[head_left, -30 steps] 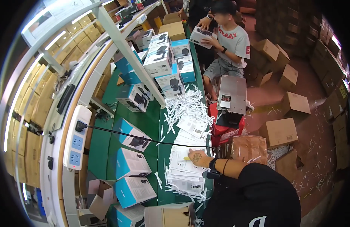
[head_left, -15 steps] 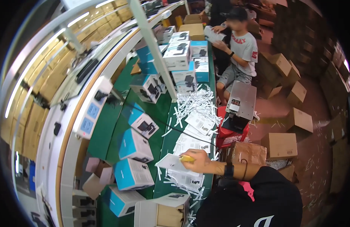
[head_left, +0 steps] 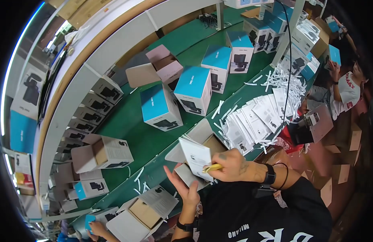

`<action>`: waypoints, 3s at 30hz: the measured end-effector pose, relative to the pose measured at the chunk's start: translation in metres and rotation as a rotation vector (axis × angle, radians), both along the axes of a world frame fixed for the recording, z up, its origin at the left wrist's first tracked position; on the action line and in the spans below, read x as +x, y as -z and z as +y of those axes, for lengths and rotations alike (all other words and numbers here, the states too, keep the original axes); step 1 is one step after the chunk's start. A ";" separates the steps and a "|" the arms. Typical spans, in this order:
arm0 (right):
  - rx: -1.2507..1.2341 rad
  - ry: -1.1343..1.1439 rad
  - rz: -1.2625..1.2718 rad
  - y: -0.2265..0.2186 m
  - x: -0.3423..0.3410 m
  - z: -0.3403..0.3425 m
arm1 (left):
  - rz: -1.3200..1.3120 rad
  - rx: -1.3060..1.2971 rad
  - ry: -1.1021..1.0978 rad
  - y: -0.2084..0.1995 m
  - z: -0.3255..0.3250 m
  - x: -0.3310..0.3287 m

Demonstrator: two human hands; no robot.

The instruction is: The person places a manual into a white box, closes the lid, and applies a yellow sticker to the seam before repeating the process with a blue box.

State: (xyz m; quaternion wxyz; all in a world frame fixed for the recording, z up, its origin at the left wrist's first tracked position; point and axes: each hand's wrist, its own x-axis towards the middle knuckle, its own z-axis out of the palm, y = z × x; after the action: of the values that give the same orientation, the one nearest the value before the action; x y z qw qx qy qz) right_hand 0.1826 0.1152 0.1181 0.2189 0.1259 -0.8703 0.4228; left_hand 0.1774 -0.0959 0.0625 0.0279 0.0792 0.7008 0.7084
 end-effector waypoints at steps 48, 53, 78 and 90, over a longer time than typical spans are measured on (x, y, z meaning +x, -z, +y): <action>0.062 -0.456 0.061 0.050 -0.016 0.009 | 0.362 0.272 -0.017 -0.003 0.042 -0.051; 0.043 -0.463 0.111 0.061 -0.015 0.010 | 0.261 0.443 0.084 0.004 0.013 -0.056; -0.354 0.203 0.179 0.045 0.007 0.080 | 0.250 -0.488 -0.210 0.025 -0.005 -0.006; -0.843 -0.019 -0.664 0.060 -0.005 0.079 | 0.117 -0.139 -0.300 0.027 0.024 0.003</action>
State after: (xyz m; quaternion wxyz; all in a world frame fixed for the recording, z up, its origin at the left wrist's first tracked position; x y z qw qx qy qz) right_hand 0.1774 0.1944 0.0585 -0.0406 -0.1055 -0.6463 0.7546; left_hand 0.1800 -0.0718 0.0354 -0.1135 0.0128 0.7525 0.6486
